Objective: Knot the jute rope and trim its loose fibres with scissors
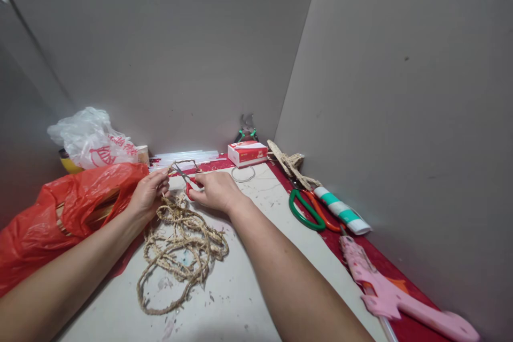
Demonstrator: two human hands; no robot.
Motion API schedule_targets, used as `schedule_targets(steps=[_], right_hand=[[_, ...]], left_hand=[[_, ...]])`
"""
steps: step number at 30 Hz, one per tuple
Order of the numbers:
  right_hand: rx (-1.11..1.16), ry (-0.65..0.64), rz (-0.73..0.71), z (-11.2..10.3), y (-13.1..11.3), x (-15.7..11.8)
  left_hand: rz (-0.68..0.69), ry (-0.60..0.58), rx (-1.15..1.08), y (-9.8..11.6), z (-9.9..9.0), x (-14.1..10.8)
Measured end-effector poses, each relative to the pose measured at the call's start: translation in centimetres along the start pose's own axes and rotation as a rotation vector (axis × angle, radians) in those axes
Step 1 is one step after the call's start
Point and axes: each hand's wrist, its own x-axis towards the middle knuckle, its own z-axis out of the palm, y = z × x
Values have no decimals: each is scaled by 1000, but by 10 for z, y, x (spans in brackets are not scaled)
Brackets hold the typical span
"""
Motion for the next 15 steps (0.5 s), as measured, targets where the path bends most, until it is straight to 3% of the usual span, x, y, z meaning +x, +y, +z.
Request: schedule_targets(steps=[9, 15], right_hand=[[-137, -30, 2, -7, -9, 1], [-183, -50, -1, -11, -13, 1]], left_hand=[[19, -20, 46, -1, 2, -3], [82, 58, 172, -6, 0, -2]])
